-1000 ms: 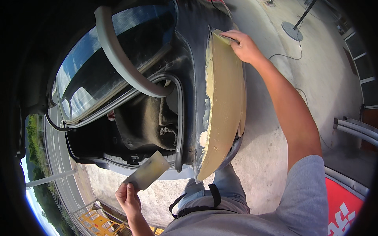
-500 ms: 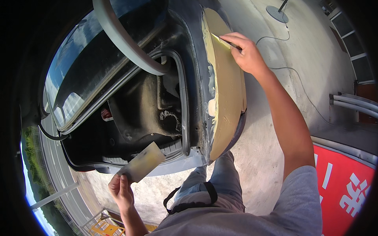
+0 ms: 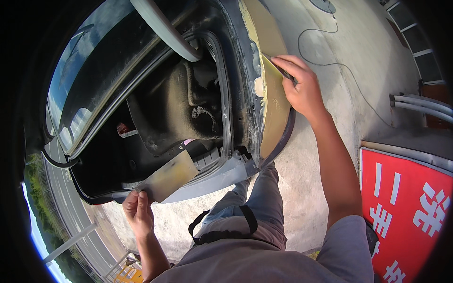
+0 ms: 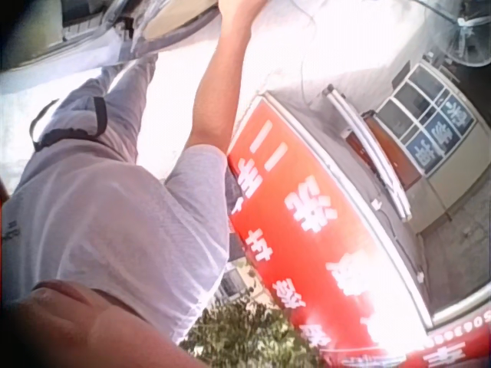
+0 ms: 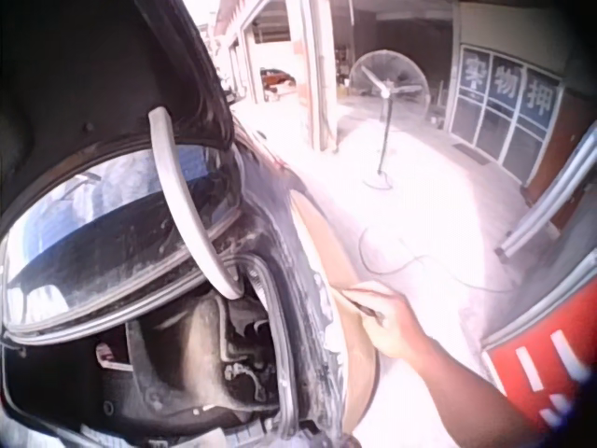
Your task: The person walks toward a dark car with its trunk open and applies a beige body filler to the rear quarter panel using a spreader. They repeatedly scoop filler from a palette and smooth it over the damaged area, gradually covering a larger section of the panel.
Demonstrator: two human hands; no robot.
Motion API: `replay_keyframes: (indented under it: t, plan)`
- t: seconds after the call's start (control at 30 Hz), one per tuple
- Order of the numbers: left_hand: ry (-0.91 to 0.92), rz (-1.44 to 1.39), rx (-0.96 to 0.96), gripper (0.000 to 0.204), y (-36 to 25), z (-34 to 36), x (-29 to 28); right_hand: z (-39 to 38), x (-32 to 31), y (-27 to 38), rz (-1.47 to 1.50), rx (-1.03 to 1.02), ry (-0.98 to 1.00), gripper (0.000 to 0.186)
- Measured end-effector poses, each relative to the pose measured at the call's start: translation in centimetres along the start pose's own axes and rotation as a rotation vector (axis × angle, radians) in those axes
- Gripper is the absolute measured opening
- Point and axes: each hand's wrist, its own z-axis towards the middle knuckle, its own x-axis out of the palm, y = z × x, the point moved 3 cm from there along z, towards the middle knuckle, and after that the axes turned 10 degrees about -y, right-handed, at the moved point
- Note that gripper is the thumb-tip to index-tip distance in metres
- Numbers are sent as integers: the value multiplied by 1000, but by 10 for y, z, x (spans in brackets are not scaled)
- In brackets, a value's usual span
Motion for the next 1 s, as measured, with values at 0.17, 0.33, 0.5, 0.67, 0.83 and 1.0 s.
replay_keyframes:
  t: [0.17,0.33,0.5,0.67,0.83,1.0]
  plan:
    - [53,1,36,26,0,1,-3,-38,-2,23,-66,8,-66,52]
    - [81,9,37,25,-1,1,-8,-73,-1,47,-106,-12,-148,54]
    - [101,23,71,26,-2,3,-14,-103,6,71,-155,13,-250,51]
    - [146,-3,49,25,-3,4,-11,-129,15,88,-204,34,-327,44]
    - [177,-23,52,22,-4,8,-4,-157,25,100,-215,73,-370,46]
    - [195,-34,65,19,-6,10,6,-188,38,104,-205,44,-437,55]
